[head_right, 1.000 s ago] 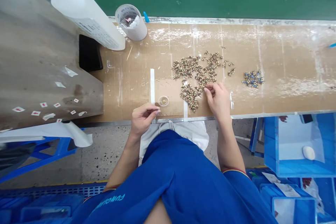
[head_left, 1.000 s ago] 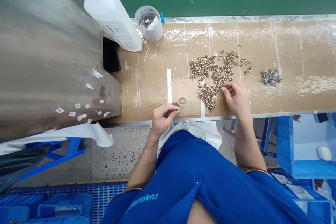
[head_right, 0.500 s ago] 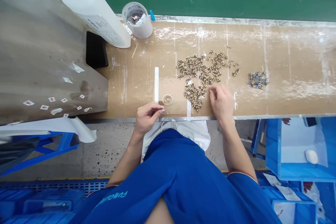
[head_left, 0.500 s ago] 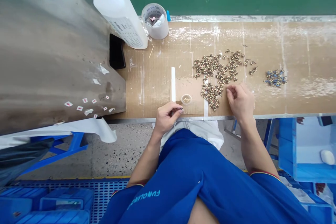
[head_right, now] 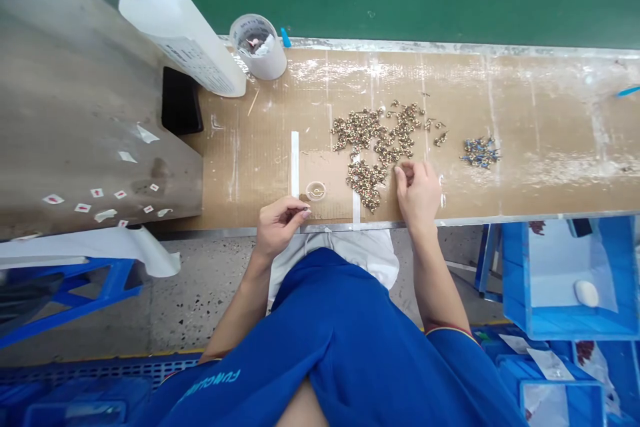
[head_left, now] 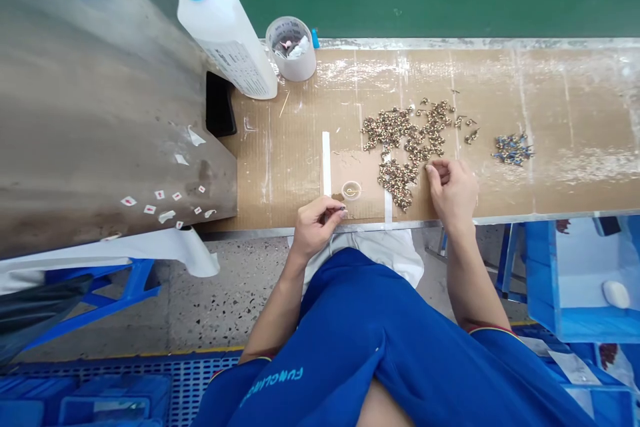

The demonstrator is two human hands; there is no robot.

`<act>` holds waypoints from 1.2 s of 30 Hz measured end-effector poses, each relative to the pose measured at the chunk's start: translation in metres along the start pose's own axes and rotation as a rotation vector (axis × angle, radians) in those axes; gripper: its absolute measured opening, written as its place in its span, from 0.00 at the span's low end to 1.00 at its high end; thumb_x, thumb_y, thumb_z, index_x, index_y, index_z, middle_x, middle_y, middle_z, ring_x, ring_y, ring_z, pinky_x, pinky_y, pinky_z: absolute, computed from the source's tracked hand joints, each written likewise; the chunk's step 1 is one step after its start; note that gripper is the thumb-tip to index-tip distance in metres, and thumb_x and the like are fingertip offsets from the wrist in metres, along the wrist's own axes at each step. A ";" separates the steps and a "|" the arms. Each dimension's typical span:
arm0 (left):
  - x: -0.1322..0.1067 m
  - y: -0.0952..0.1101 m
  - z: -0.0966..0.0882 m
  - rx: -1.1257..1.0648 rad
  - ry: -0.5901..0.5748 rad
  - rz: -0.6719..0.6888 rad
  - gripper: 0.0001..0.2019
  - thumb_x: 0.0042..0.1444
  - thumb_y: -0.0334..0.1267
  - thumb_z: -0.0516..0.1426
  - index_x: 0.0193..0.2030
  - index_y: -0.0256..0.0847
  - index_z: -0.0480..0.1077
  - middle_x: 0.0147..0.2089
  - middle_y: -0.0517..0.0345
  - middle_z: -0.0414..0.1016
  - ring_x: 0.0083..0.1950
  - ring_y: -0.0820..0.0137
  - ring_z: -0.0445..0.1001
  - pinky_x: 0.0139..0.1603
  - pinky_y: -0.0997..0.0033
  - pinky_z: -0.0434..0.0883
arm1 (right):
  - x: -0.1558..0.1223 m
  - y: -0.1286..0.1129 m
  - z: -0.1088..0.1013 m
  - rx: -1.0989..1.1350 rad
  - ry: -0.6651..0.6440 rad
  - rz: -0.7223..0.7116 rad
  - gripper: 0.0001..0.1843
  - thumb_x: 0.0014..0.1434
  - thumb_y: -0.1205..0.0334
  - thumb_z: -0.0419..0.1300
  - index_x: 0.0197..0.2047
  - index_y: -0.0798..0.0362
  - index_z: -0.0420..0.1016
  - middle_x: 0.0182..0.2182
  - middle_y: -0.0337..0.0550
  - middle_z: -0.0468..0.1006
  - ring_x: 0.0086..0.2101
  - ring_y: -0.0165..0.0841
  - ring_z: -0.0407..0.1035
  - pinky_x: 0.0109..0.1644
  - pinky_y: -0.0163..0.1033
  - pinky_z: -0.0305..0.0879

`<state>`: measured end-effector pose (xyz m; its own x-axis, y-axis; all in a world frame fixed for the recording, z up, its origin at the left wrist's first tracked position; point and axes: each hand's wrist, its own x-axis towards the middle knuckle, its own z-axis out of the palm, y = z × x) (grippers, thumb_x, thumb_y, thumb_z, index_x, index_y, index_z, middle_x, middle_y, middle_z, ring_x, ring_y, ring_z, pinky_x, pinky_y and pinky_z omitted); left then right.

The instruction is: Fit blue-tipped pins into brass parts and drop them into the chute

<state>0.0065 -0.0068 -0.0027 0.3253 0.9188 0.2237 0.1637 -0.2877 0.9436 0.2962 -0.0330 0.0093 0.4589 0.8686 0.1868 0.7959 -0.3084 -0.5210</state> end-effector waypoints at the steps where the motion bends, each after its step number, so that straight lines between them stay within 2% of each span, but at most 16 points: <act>1: 0.000 0.000 0.000 0.000 -0.005 -0.008 0.06 0.61 0.37 0.62 0.34 0.38 0.75 0.28 0.59 0.75 0.26 0.76 0.70 0.27 0.78 0.67 | 0.001 -0.002 0.001 0.014 -0.006 -0.012 0.09 0.64 0.55 0.57 0.39 0.50 0.74 0.34 0.44 0.75 0.30 0.36 0.69 0.40 0.44 0.68; 5: -0.002 0.001 0.000 0.021 -0.024 -0.016 0.07 0.62 0.37 0.62 0.34 0.38 0.75 0.28 0.60 0.74 0.25 0.77 0.68 0.26 0.78 0.66 | 0.005 -0.003 -0.001 0.076 -0.027 -0.061 0.08 0.61 0.59 0.58 0.36 0.50 0.77 0.33 0.43 0.76 0.29 0.35 0.70 0.39 0.44 0.70; 9: -0.001 0.006 0.001 0.082 -0.068 0.014 0.07 0.62 0.36 0.62 0.33 0.38 0.74 0.26 0.62 0.71 0.23 0.78 0.65 0.25 0.78 0.63 | -0.004 -0.001 -0.011 0.244 0.019 0.028 0.08 0.57 0.56 0.62 0.34 0.51 0.78 0.30 0.42 0.80 0.28 0.34 0.73 0.36 0.42 0.73; 12: 0.001 0.008 0.002 0.129 -0.133 0.050 0.08 0.63 0.35 0.61 0.32 0.38 0.74 0.23 0.63 0.69 0.22 0.78 0.63 0.25 0.77 0.62 | -0.022 -0.013 -0.016 0.406 0.021 0.087 0.10 0.56 0.53 0.66 0.35 0.51 0.79 0.31 0.43 0.82 0.30 0.35 0.76 0.35 0.41 0.75; 14: 0.002 0.007 0.003 0.152 -0.184 0.079 0.08 0.63 0.35 0.60 0.32 0.38 0.73 0.23 0.63 0.70 0.22 0.77 0.63 0.26 0.77 0.63 | -0.037 -0.030 -0.015 0.476 -0.048 0.071 0.09 0.56 0.53 0.67 0.34 0.50 0.80 0.31 0.43 0.83 0.31 0.36 0.77 0.35 0.42 0.75; 18: 0.002 0.004 0.003 0.216 -0.276 0.089 0.08 0.64 0.35 0.59 0.32 0.38 0.73 0.25 0.62 0.73 0.23 0.76 0.66 0.29 0.76 0.64 | -0.063 -0.066 -0.003 0.580 -0.303 -0.013 0.07 0.59 0.55 0.66 0.34 0.49 0.81 0.31 0.44 0.84 0.31 0.36 0.77 0.35 0.41 0.76; 21: 0.002 0.005 0.003 0.247 -0.305 0.061 0.07 0.62 0.33 0.60 0.32 0.38 0.73 0.27 0.61 0.74 0.25 0.75 0.68 0.30 0.75 0.64 | -0.073 -0.081 0.010 0.633 -0.389 -0.027 0.07 0.61 0.56 0.64 0.36 0.49 0.81 0.31 0.43 0.84 0.30 0.35 0.77 0.35 0.41 0.76; 27: 0.004 0.009 0.004 0.238 -0.301 0.000 0.05 0.60 0.30 0.60 0.32 0.38 0.72 0.27 0.62 0.74 0.26 0.75 0.69 0.30 0.75 0.64 | -0.079 -0.082 0.026 0.671 -0.396 0.000 0.08 0.63 0.56 0.62 0.37 0.50 0.79 0.32 0.43 0.84 0.30 0.35 0.77 0.34 0.40 0.75; 36: 0.003 0.007 0.005 0.275 -0.323 0.008 0.06 0.61 0.31 0.59 0.32 0.38 0.71 0.28 0.61 0.75 0.27 0.74 0.70 0.31 0.75 0.64 | -0.080 -0.082 0.028 0.649 -0.414 -0.040 0.06 0.63 0.57 0.62 0.37 0.49 0.79 0.32 0.44 0.83 0.30 0.35 0.77 0.34 0.41 0.74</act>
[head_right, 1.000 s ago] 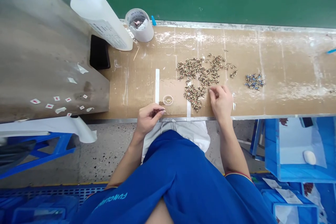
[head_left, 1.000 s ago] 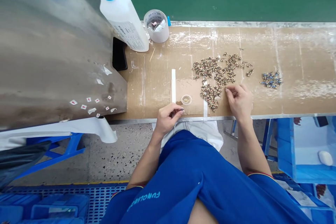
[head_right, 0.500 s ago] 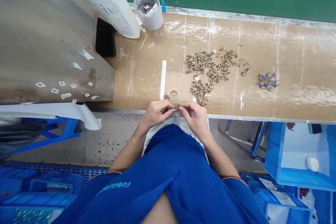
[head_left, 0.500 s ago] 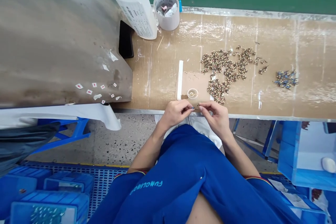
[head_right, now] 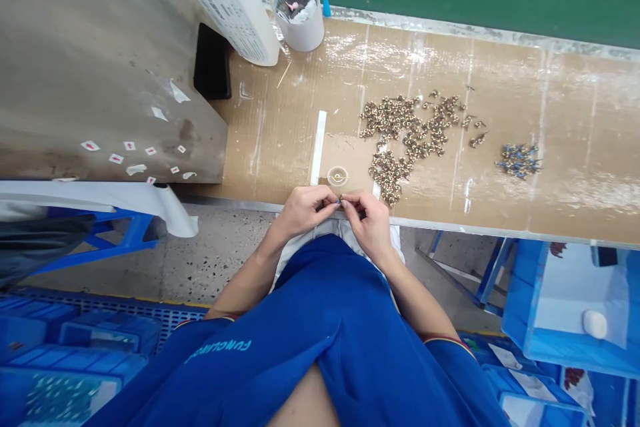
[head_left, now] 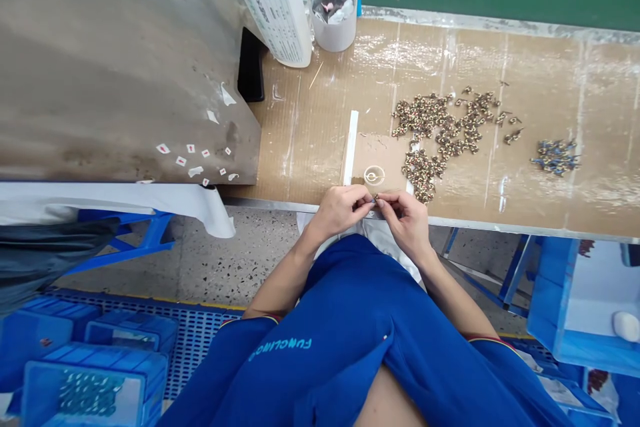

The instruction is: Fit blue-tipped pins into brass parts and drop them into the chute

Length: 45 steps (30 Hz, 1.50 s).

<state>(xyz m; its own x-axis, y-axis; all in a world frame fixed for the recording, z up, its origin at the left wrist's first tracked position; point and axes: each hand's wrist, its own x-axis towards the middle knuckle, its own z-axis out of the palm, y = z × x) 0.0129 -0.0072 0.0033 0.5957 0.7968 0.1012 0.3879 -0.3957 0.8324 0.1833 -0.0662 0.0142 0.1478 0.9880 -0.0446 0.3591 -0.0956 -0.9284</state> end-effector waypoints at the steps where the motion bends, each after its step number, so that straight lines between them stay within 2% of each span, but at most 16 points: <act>1: 0.000 -0.001 0.000 0.003 -0.002 0.013 0.06 0.62 0.32 0.59 0.32 0.38 0.71 0.29 0.61 0.75 0.28 0.74 0.71 0.31 0.75 0.64 | 0.000 -0.001 0.000 -0.006 -0.004 -0.008 0.06 0.63 0.57 0.61 0.37 0.49 0.78 0.32 0.44 0.83 0.30 0.35 0.76 0.34 0.41 0.74; 5: 0.000 -0.004 -0.001 0.003 -0.013 0.052 0.07 0.65 0.35 0.58 0.34 0.39 0.72 0.31 0.58 0.77 0.30 0.72 0.73 0.34 0.73 0.66 | 0.000 -0.001 -0.001 -0.014 -0.026 0.003 0.08 0.63 0.55 0.61 0.36 0.49 0.77 0.32 0.43 0.82 0.30 0.35 0.75 0.35 0.41 0.73; 11: -0.002 -0.006 0.000 0.006 -0.012 0.053 0.08 0.66 0.35 0.56 0.34 0.39 0.72 0.32 0.57 0.77 0.32 0.71 0.74 0.35 0.73 0.67 | -0.001 0.005 0.000 0.122 -0.097 0.060 0.11 0.64 0.50 0.61 0.37 0.49 0.75 0.34 0.45 0.82 0.31 0.34 0.75 0.37 0.41 0.74; 16: -0.001 -0.007 -0.002 -0.004 -0.034 0.087 0.08 0.65 0.33 0.56 0.33 0.39 0.71 0.31 0.58 0.76 0.31 0.71 0.73 0.34 0.73 0.66 | 0.007 0.005 -0.008 0.106 -0.216 0.021 0.10 0.64 0.54 0.61 0.34 0.49 0.72 0.32 0.43 0.80 0.32 0.34 0.74 0.35 0.39 0.71; 20: 0.000 -0.006 -0.005 -0.029 -0.070 0.047 0.09 0.65 0.33 0.56 0.32 0.39 0.71 0.30 0.58 0.75 0.30 0.71 0.72 0.34 0.72 0.67 | 0.011 0.003 -0.012 0.057 -0.299 0.026 0.09 0.64 0.55 0.60 0.33 0.49 0.72 0.30 0.41 0.79 0.31 0.34 0.73 0.35 0.39 0.70; 25: -0.001 -0.006 -0.006 -0.090 -0.059 0.009 0.09 0.64 0.33 0.56 0.31 0.39 0.70 0.28 0.59 0.74 0.29 0.72 0.71 0.33 0.73 0.66 | 0.004 0.001 0.000 0.045 -0.175 -0.004 0.10 0.65 0.57 0.58 0.31 0.48 0.68 0.30 0.41 0.78 0.30 0.34 0.72 0.35 0.40 0.70; 29: -0.001 -0.006 -0.006 -0.110 -0.036 0.041 0.09 0.64 0.31 0.56 0.30 0.39 0.69 0.28 0.60 0.74 0.28 0.72 0.70 0.32 0.73 0.65 | 0.000 -0.001 0.007 0.057 -0.110 -0.035 0.10 0.65 0.61 0.56 0.30 0.48 0.67 0.29 0.40 0.77 0.30 0.33 0.72 0.35 0.40 0.69; 33: -0.001 -0.006 -0.006 -0.075 -0.037 0.071 0.09 0.64 0.31 0.56 0.31 0.39 0.69 0.28 0.60 0.74 0.29 0.72 0.70 0.32 0.73 0.65 | 0.003 0.000 0.002 0.104 -0.141 -0.061 0.09 0.64 0.61 0.58 0.30 0.48 0.68 0.29 0.40 0.78 0.30 0.33 0.73 0.36 0.40 0.70; 38: -0.002 -0.005 -0.008 -0.080 -0.051 0.051 0.09 0.67 0.36 0.57 0.34 0.38 0.72 0.31 0.58 0.76 0.30 0.72 0.72 0.33 0.74 0.67 | 0.008 0.005 -0.005 0.179 -0.209 0.014 0.05 0.63 0.60 0.60 0.34 0.49 0.74 0.32 0.42 0.82 0.32 0.34 0.76 0.36 0.40 0.72; 42: 0.000 -0.002 -0.012 -0.101 -0.037 0.073 0.09 0.68 0.39 0.57 0.39 0.37 0.74 0.34 0.55 0.79 0.32 0.72 0.74 0.34 0.74 0.69 | 0.007 0.009 -0.003 0.264 -0.149 0.057 0.05 0.63 0.59 0.61 0.36 0.49 0.76 0.34 0.42 0.83 0.32 0.33 0.76 0.34 0.38 0.72; 45: 0.002 -0.001 -0.013 -0.085 -0.028 0.118 0.10 0.69 0.40 0.56 0.39 0.37 0.75 0.33 0.56 0.78 0.32 0.73 0.75 0.34 0.75 0.69 | 0.005 0.011 -0.001 0.280 -0.127 0.044 0.06 0.63 0.57 0.62 0.36 0.49 0.76 0.34 0.43 0.83 0.32 0.33 0.76 0.34 0.38 0.73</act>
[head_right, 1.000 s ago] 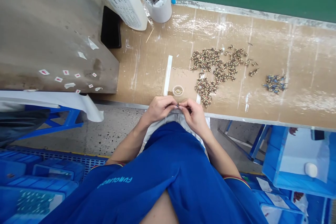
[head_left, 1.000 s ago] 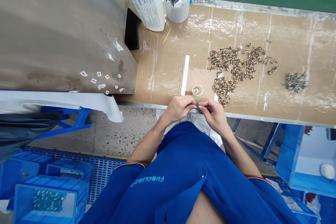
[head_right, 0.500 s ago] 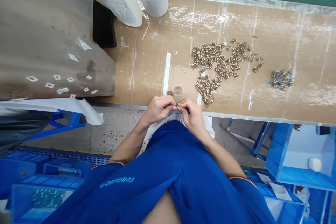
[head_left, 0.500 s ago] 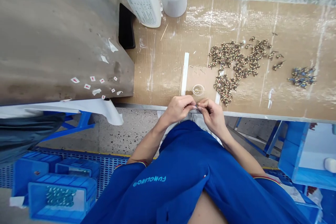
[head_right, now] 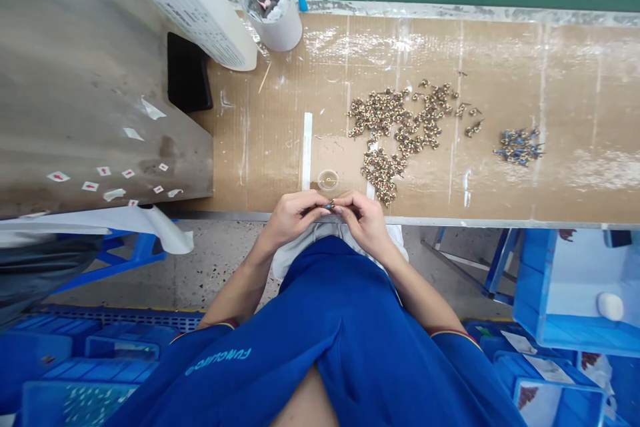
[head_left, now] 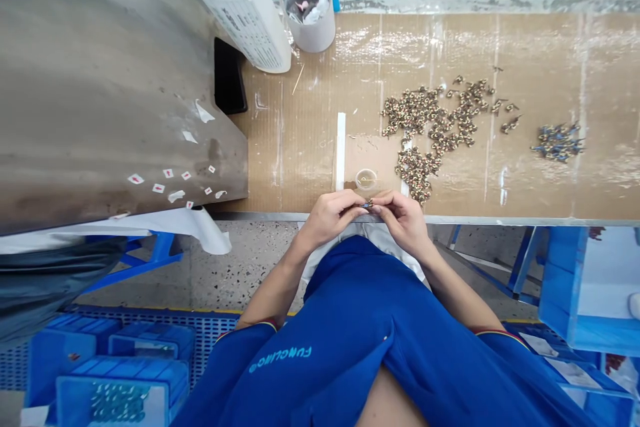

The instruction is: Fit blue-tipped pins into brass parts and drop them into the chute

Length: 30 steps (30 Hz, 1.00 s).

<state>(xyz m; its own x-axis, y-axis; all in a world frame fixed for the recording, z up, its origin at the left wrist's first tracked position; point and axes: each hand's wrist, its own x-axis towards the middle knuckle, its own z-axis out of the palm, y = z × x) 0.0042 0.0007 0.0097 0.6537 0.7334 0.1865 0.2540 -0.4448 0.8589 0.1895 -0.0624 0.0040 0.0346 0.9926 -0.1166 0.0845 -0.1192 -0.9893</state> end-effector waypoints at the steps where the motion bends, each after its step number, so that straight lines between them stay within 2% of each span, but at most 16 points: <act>1: 0.000 0.000 0.000 0.008 0.003 0.008 0.11 0.69 0.40 0.56 0.38 0.37 0.75 0.32 0.56 0.78 0.32 0.73 0.74 0.34 0.75 0.69 | 0.000 0.000 0.000 -0.001 -0.002 -0.001 0.07 0.64 0.57 0.62 0.37 0.49 0.76 0.34 0.43 0.83 0.32 0.33 0.76 0.35 0.38 0.73; 5: -0.001 -0.002 0.004 0.021 0.029 0.013 0.13 0.70 0.39 0.55 0.36 0.36 0.75 0.30 0.57 0.76 0.31 0.73 0.73 0.33 0.76 0.68 | 0.002 -0.001 -0.002 -0.036 -0.040 -0.023 0.09 0.65 0.55 0.62 0.35 0.50 0.76 0.33 0.44 0.82 0.32 0.33 0.76 0.36 0.39 0.72; 11: -0.004 -0.004 0.008 0.050 0.012 0.011 0.14 0.68 0.37 0.55 0.31 0.37 0.73 0.27 0.59 0.73 0.27 0.74 0.69 0.29 0.75 0.64 | 0.004 -0.005 -0.003 -0.110 -0.116 -0.115 0.09 0.66 0.63 0.59 0.31 0.49 0.72 0.29 0.40 0.78 0.29 0.32 0.71 0.34 0.38 0.68; 22: -0.005 -0.005 0.005 0.037 0.007 -0.003 0.14 0.67 0.34 0.54 0.30 0.37 0.71 0.26 0.59 0.71 0.26 0.74 0.67 0.29 0.74 0.62 | -0.002 -0.005 0.010 -0.201 -0.020 -0.134 0.12 0.66 0.65 0.57 0.29 0.50 0.66 0.26 0.38 0.72 0.28 0.30 0.68 0.33 0.36 0.62; 30: -0.003 -0.005 0.005 0.016 0.032 0.022 0.14 0.70 0.39 0.54 0.34 0.36 0.74 0.29 0.57 0.74 0.30 0.73 0.72 0.32 0.75 0.67 | 0.001 0.000 0.002 -0.054 -0.060 -0.032 0.07 0.66 0.57 0.61 0.35 0.50 0.73 0.33 0.42 0.81 0.33 0.33 0.75 0.36 0.38 0.69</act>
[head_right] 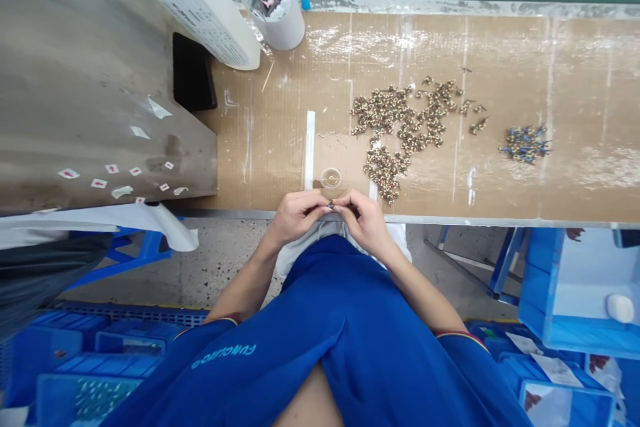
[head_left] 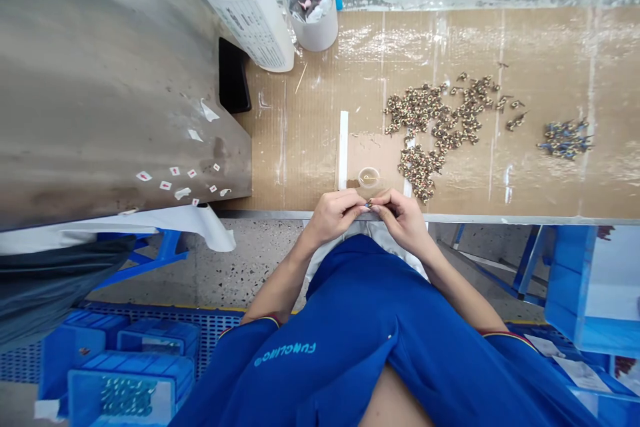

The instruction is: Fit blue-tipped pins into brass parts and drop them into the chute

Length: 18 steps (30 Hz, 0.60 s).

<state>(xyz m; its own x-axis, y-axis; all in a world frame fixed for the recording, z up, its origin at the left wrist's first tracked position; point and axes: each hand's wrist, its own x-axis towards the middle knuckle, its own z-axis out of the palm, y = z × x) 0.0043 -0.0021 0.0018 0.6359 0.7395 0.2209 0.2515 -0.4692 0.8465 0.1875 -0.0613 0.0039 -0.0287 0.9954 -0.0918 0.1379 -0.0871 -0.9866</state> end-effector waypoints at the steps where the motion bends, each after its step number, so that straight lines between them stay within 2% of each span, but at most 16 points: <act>1: 0.000 0.001 0.000 0.004 0.002 -0.001 0.14 0.70 0.40 0.54 0.35 0.36 0.74 0.29 0.57 0.75 0.30 0.73 0.72 0.32 0.75 0.67 | 0.000 0.000 -0.001 0.027 -0.002 0.019 0.08 0.65 0.56 0.61 0.37 0.50 0.74 0.34 0.43 0.82 0.33 0.33 0.76 0.37 0.38 0.70; 8: 0.002 0.006 -0.002 0.035 -0.003 0.002 0.13 0.70 0.40 0.55 0.35 0.36 0.74 0.29 0.57 0.75 0.29 0.74 0.71 0.32 0.75 0.66 | -0.001 0.001 -0.004 0.107 0.023 0.063 0.10 0.65 0.52 0.62 0.39 0.50 0.77 0.34 0.43 0.82 0.32 0.33 0.76 0.36 0.38 0.72; 14: -0.001 0.002 0.001 0.052 -0.029 -0.018 0.17 0.71 0.40 0.52 0.32 0.37 0.72 0.29 0.57 0.74 0.29 0.73 0.71 0.31 0.74 0.65 | 0.002 0.000 -0.002 0.007 -0.012 -0.005 0.08 0.65 0.58 0.61 0.34 0.50 0.74 0.30 0.41 0.79 0.31 0.33 0.73 0.38 0.39 0.69; 18: -0.002 0.000 0.003 0.070 -0.030 -0.030 0.17 0.70 0.38 0.51 0.30 0.37 0.72 0.27 0.58 0.72 0.28 0.73 0.69 0.30 0.74 0.63 | 0.001 -0.002 0.000 -0.050 -0.018 -0.030 0.09 0.65 0.62 0.59 0.31 0.50 0.71 0.28 0.39 0.76 0.29 0.32 0.70 0.35 0.37 0.66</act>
<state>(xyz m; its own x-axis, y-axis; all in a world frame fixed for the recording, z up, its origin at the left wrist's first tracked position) 0.0054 -0.0052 0.0002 0.6490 0.7391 0.1803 0.3201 -0.4803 0.8166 0.1870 -0.0596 0.0060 -0.0510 0.9966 -0.0650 0.1862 -0.0545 -0.9810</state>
